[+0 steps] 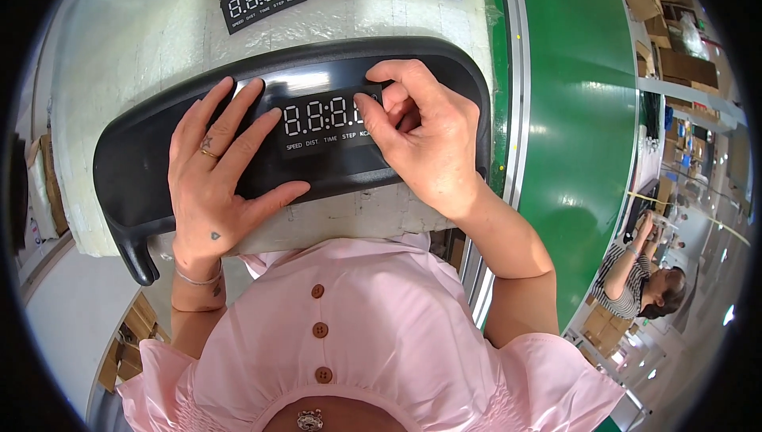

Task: The recorder is assembling digital display screens into black plastic housings on an industrial assembly line.

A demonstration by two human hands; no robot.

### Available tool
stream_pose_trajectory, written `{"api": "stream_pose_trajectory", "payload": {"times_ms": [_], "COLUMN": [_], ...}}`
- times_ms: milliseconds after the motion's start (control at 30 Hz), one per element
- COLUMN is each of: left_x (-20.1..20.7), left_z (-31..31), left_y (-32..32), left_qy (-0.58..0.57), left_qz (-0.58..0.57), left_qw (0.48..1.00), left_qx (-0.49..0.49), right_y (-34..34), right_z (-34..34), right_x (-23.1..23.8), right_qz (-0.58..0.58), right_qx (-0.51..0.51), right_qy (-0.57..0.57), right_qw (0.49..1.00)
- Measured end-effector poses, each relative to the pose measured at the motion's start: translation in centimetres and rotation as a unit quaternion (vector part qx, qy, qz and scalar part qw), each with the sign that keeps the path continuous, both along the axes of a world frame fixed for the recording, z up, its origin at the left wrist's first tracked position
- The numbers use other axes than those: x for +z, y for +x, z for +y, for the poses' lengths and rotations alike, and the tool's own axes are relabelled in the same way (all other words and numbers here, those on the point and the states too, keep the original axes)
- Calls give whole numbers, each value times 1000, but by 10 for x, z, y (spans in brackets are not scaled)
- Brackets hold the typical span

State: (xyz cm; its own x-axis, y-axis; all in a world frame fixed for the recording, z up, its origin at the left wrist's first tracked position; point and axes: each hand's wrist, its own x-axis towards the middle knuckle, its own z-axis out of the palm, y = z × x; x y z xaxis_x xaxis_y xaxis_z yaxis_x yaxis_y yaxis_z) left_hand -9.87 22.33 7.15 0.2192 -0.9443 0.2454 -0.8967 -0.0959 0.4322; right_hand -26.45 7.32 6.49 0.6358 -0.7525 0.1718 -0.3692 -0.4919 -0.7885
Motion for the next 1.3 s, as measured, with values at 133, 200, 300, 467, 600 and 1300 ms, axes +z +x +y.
{"api": "stream_pose_trajectory", "payload": {"times_ms": [133, 200, 300, 467, 600, 1300], "left_x": [1, -1, -2, -1, -2, 3], "left_z": [1, 1, 1, 0, 0, 3], "left_y": [0, 1, 2, 3, 4, 5], "left_qy": [7, 7, 7, 11, 12, -27], "left_qz": [2, 5, 7, 9, 14, 42], "left_qw": [1000, 1000, 1000, 1000, 1000, 991], "left_qx": [-2, -5, -9, -11, -10, -122], "right_y": [0, 2, 3, 6, 7, 1], "right_z": [1, 3, 4, 0, -2, -47], "right_x": [1, 1, 2, 12, 19, 16], "right_qz": [4, 3, 8, 55, 133, 195], "right_qx": [0, -1, -1, 9, 14, 265], "right_qy": [-16, -17, -18, -10, -67, -205], "right_qw": [1000, 1000, 1000, 998, 989, 922]}}
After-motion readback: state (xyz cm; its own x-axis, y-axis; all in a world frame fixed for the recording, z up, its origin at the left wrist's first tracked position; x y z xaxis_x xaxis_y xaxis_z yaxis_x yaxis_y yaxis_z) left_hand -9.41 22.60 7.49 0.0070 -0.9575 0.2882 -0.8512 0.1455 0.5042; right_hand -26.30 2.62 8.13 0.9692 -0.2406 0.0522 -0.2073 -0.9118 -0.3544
